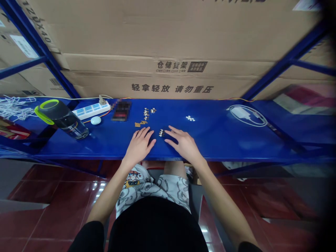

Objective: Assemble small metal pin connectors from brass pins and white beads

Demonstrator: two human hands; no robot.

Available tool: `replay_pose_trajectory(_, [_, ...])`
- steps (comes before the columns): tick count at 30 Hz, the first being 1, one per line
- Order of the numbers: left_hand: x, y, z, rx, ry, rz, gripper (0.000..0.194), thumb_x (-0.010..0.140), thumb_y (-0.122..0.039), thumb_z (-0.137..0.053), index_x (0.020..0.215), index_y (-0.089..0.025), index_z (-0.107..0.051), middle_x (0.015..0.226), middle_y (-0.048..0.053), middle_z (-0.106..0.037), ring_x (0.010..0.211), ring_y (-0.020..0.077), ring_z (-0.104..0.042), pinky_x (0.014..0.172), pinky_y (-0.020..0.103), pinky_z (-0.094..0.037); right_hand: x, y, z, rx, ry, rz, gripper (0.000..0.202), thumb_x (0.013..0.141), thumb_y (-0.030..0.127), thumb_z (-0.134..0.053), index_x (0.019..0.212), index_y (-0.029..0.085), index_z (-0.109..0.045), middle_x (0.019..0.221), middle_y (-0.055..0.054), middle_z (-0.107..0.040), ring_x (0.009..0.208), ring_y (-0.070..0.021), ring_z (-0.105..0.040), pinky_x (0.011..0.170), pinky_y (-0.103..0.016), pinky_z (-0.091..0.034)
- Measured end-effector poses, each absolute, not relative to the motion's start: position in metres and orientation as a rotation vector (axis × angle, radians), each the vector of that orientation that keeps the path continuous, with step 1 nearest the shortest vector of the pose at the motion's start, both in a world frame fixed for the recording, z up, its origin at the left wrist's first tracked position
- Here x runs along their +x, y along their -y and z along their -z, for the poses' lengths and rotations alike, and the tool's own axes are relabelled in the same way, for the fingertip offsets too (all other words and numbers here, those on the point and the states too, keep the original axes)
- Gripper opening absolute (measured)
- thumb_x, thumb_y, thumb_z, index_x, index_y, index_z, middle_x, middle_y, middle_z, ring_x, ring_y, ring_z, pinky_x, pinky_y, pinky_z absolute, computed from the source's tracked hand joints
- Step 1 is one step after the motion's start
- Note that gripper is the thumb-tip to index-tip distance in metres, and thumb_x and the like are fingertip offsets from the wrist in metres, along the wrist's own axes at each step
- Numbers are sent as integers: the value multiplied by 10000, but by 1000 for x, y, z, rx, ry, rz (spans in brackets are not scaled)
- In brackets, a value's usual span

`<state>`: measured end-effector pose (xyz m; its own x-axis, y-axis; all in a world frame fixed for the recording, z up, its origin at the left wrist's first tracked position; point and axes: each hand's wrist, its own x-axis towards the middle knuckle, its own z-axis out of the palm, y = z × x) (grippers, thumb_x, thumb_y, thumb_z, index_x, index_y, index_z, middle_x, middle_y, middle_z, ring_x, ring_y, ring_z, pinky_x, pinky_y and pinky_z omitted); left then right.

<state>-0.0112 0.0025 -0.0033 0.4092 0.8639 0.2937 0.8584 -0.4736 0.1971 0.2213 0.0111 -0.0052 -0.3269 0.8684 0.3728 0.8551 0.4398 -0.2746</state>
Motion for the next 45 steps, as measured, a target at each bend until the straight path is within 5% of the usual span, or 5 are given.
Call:
replay_pose_trajectory(4, [-11, -3, 4, 2611, -1612, -544, 476, 1072, -417, -363, 1448, -170, -520, 1557, 109, -475, 1464, 276, -400, 1207, 466, -312, 209, -23, 4, -1387, 2288, -57, 350, 960, 370, -627, 1304, 333, -680, 1489, -30, -561, 1228, -322, -644, 988, -564, -556])
replay_pose_trajectory(15, [-12, -4, 7, 2606, -1595, -574, 474, 1068, -413, -367, 1437, -161, -526, 1542, 132, -488, 1452, 289, -416, 1194, 485, -325, 206, -70, 7, -1161, 2352, -111, 234, 978, 270, -598, 1105, 225, -790, 1172, -76, -765, 1041, -243, -714, 960, -409, -577])
replay_pose_trajectory(27, [-12, -4, 7, 2612, -1600, -592, 462, 1067, -411, -363, 1434, -181, -522, 1550, 111, -482, 1461, 272, -408, 1205, 470, -321, 176, -162, 9, -1145, 2441, -66, 255, 988, 298, -576, 1155, 281, -768, 1224, -6, -749, 1085, -236, -669, 960, -408, -550])
replay_pose_trajectory(40, [-10, -2, 6, 2523, -1734, -681, 462, 1031, -459, -444, 1358, -154, -563, 1528, 147, -487, 1469, 305, -383, 1239, 509, -273, 179, -147, 8, -1100, 2305, -64, 307, 1025, 315, -499, 1222, 259, -728, 1286, -25, -720, 1195, -230, -617, 1045, -432, -471])
replay_pose_trajectory(45, [-10, -1, 9, 2451, -1863, -745, 501, 1002, -537, -470, 1276, -130, -571, 1582, 200, -388, 1514, 367, -286, 1230, 587, -246, 187, -130, -2, -1098, 2309, -21, 323, 1023, 294, -475, 1245, 263, -708, 1317, -34, -700, 1220, -236, -600, 1035, -443, -463])
